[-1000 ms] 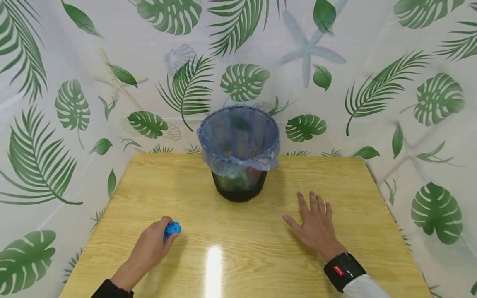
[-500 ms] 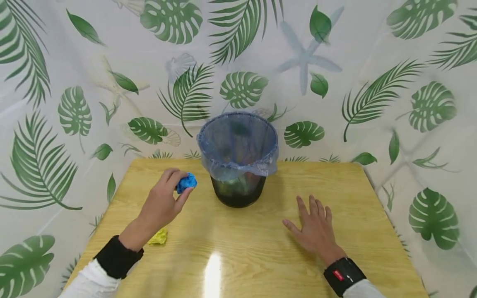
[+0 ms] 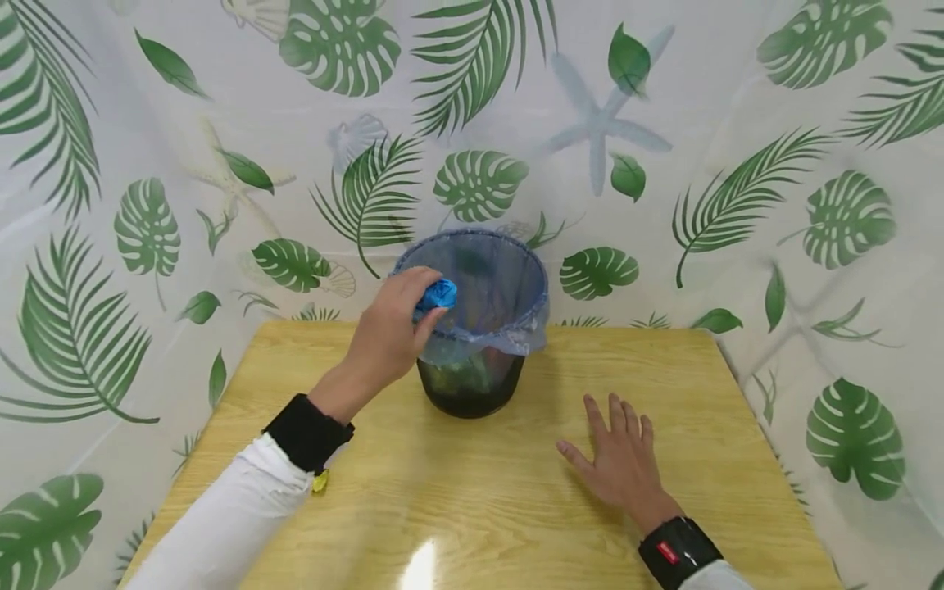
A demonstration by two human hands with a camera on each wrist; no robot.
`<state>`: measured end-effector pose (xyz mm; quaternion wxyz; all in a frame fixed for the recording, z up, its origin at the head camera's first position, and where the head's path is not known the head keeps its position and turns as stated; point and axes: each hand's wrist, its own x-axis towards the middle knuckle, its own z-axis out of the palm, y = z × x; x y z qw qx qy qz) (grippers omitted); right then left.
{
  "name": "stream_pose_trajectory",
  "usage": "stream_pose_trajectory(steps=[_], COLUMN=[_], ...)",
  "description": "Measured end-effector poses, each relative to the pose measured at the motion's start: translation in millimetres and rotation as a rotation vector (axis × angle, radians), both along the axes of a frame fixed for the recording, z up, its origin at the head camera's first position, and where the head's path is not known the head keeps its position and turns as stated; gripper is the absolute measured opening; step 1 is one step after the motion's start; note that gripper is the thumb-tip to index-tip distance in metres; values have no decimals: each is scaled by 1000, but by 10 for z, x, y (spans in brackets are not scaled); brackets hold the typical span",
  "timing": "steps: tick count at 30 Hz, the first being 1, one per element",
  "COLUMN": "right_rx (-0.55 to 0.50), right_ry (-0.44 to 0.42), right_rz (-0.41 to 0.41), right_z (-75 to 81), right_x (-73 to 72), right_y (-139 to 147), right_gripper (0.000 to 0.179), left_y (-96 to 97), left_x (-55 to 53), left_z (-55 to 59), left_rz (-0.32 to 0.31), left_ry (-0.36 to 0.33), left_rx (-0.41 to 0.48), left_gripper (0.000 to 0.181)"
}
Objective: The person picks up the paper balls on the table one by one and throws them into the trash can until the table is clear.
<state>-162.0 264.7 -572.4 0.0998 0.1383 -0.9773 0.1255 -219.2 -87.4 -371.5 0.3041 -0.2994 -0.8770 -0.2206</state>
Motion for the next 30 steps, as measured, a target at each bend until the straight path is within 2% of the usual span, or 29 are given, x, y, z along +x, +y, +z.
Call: stream_pose_trajectory(steps=[5,10,13,17,21,25,28,30], right_rx=[6,5,-3,-14,-10,-3,1,3], right_ry=[6,8,10,14,7,-9,-14,-15], right_rz=[-5,-7,-6,-1,-4,-6,-7,-7], right_z=[-11,-14,-7,-2,-15,-35,-42,-41], right_x=[16,28,33,31,23,14,12,12], right_y=[8,18,21,17,15,15,16,14], right_gripper=[84,84,83,82,82,83,84,84], left_y=[116,161,163,139,73,-41,-131,-193], left_x=[-101,-142,-146,-137,-102,-54,-22,0], left_z=[-20,-76,-121,-173,-241,-377,-489,-559], left_rz=[23,28,25,23,11,7,20,38], left_ry=[-122,-311,-360,-311,-223,-109,-69,-69], left_rx=[-87,-153,-180,-200,-192,-169,-157,-161], left_gripper=[45,59,63,59,57,60,64,66])
